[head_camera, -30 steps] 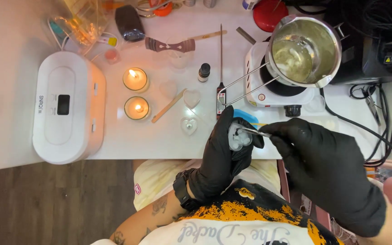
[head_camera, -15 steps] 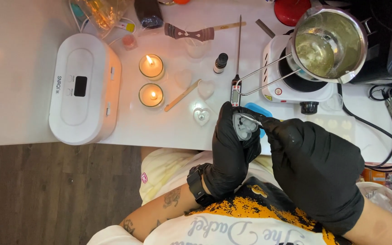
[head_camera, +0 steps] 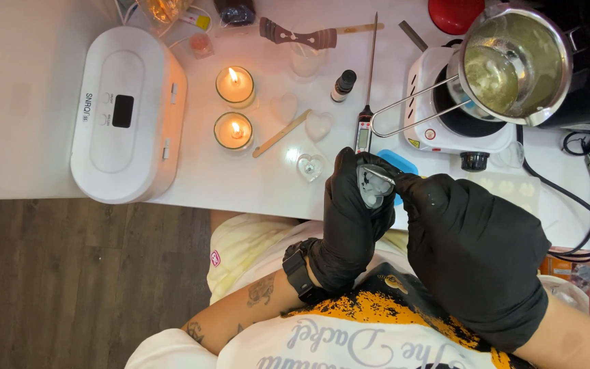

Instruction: Cleaning white wax residue from a heart-shaped mold and preparing a wick or support stick.

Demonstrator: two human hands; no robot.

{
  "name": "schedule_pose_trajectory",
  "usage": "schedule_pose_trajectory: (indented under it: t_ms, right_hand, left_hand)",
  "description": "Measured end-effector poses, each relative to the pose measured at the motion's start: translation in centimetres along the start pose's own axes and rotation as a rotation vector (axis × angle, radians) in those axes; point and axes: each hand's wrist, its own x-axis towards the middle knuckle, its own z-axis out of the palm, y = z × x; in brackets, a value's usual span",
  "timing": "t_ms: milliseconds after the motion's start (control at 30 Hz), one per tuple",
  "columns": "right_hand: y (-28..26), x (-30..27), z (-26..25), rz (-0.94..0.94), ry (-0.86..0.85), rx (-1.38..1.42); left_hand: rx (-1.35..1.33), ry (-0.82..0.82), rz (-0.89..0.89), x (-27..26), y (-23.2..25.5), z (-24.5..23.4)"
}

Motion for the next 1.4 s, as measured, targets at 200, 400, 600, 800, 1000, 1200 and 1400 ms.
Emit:
schedule_pose_trajectory:
  t_ms: [200, 400, 600, 800, 1000, 1200, 1400]
  right_hand:
    - [0.3, 0.7, 0.1, -0.049, -0.036, 0.101]
    - [1.0, 1.9, 0.5, -0.201, -0.095, 0.066]
    - [1.6, 3.1, 0.1, -0.316, -0.224, 0.043]
    - [1.7, 4.4, 0.3, -0.363, -0.344, 0.095]
    - [1.5, 5.3, 0.5, -0.468, -0.399, -0.042]
    - [0.7, 5.8, 0.7, -0.489, -0.290, -0.016]
    - [1.0, 6.2, 0.7, -0.378, -0.316, 0.131]
  left_hand:
    - [0.333, -0.037, 0.415, 0.6, 0.6, -1.4]
    - [-0.854, -0.047, -0.453, 0.3, -3.7, -2.8]
    - [0.320, -0.189, 0.360, 0.7, -1.6, -5.1]
    - [0.136, -0.366, 0.216, 0.9, -3.1, -6.3]
    - [-0.479, -0.317, -0.410, 1.7, -2.0, -6.2]
    - [-0.673, -0.279, -0.411, 1.0, -6.4, -6.5]
    - [0.311, -0.308, 0.312, 0.8, -2.8, -7.5]
